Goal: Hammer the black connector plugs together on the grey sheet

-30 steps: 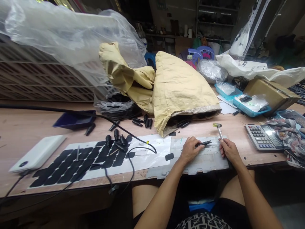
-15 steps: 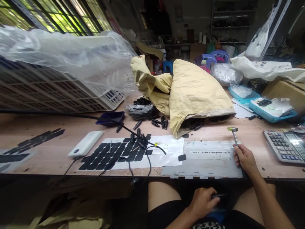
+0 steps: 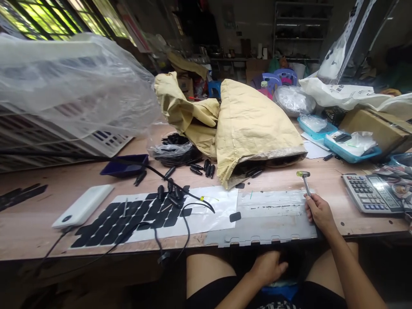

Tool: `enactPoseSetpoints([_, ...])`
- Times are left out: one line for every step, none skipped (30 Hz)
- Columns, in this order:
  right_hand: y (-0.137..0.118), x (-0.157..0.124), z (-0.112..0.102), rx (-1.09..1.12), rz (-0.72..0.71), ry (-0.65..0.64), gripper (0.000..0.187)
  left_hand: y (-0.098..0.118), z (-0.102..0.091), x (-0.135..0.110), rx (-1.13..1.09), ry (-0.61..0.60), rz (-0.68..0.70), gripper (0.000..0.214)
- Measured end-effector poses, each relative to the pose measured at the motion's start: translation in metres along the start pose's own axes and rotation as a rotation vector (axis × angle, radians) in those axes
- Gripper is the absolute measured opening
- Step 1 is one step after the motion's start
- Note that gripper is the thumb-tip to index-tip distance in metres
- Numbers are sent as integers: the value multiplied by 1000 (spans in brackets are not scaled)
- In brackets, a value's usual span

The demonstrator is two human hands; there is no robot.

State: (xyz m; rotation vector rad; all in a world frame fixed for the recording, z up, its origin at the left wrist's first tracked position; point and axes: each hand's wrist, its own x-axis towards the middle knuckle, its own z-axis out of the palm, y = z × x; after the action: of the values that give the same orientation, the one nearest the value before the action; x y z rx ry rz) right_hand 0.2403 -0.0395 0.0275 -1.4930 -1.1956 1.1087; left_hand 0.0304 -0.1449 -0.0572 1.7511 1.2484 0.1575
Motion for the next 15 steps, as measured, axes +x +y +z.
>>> enactPoseSetpoints([0,0,0,0,2,-3,39,12,-12,-10,-36,-81,103,37])
enactPoseSetpoints([-1,-1,1,0,3,-3,39,24,-26,-18,-84,-160,224,39])
enactPoseSetpoints([-1,-1,1,0,4,-4,39,36,-42,-25,-159,-222,338,41])
enactPoseSetpoints([-2,-1,1,1,5,-2,40,47,-61,-27,-238,-261,419,42])
enactPoseSetpoints([-2,-1,1,1,5,1,40,57,-80,-26,-291,-240,462,42])
enactPoseSetpoints([-3,-1,1,3,6,3,39,63,-100,-19,-299,-147,472,41])
enactPoseSetpoints([-3,-1,1,5,7,5,39,66,-119,-8,-274,22,456,37])
enactPoseSetpoints([-3,-1,1,7,9,5,39,66,-137,7,-233,243,416,33])
enactPoseSetpoints([-3,-1,1,11,10,4,38,63,-154,25,-175,466,342,30])
enactPoseSetpoints([-3,-1,1,17,9,3,37,57,-168,45,-113,661,257,27])
enactPoseSetpoints([-2,-1,0,23,8,4,36,49,-180,64,-43,823,173,25])
enactPoseSetpoints([-1,-1,0,31,8,5,36,40,-189,82,27,949,98,23])
enactPoseSetpoints([0,0,0,40,6,6,35,31,-195,97,97,997,44,21])
enactPoseSetpoints([1,0,-1,49,4,8,35,22,-199,109,159,1020,-2,19])
enactPoseSetpoints([3,0,-1,56,3,8,35,15,-201,117,213,1013,-32,17])
